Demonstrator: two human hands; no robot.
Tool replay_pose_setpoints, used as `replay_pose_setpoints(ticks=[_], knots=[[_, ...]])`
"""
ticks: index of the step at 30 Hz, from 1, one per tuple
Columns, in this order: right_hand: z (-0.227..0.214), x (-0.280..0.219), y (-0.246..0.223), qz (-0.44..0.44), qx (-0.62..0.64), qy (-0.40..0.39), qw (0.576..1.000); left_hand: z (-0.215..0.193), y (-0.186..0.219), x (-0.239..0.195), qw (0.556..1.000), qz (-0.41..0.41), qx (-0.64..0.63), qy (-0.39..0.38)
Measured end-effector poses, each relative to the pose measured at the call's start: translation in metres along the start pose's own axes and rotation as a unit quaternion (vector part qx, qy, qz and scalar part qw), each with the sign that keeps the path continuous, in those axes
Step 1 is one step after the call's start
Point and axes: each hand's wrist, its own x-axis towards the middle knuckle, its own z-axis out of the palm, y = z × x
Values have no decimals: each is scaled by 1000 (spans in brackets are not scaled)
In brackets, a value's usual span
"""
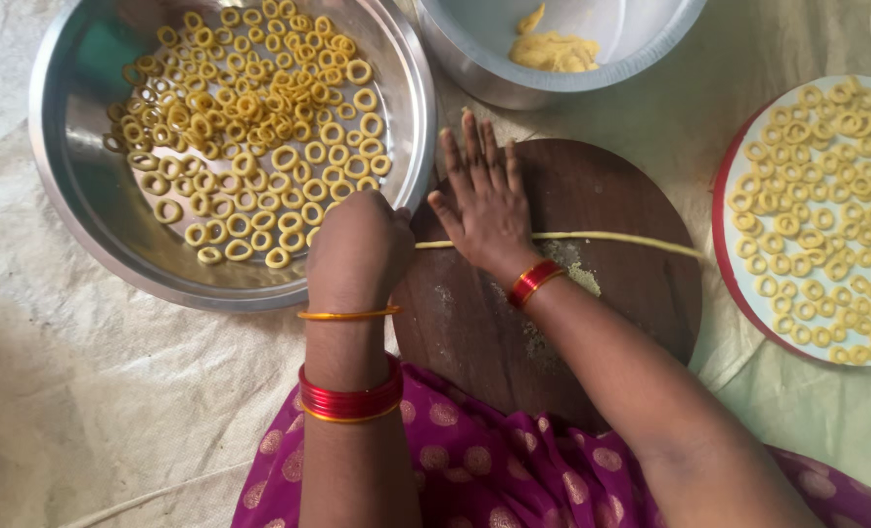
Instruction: The person rolls a strip of dough on a wooden board, then shapes it into small rings by hand. The rings are placed into a metal bowl and onto a tray. The person repeats this process continuously.
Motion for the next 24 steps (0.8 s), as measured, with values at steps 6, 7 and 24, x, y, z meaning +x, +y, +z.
replay_pose_setpoints(ticks=[6, 7, 24], knots=[[-16, -87, -34, -51, 63, 31, 996, 3, 0, 2, 1000, -6, -13, 1], [-20, -101, -38, -57, 69, 10, 996, 2, 0, 1, 1000, 1, -13, 3], [-14, -11, 34, -5, -123, -70, 990, 6, -4, 5, 1000, 12, -3, 8]])
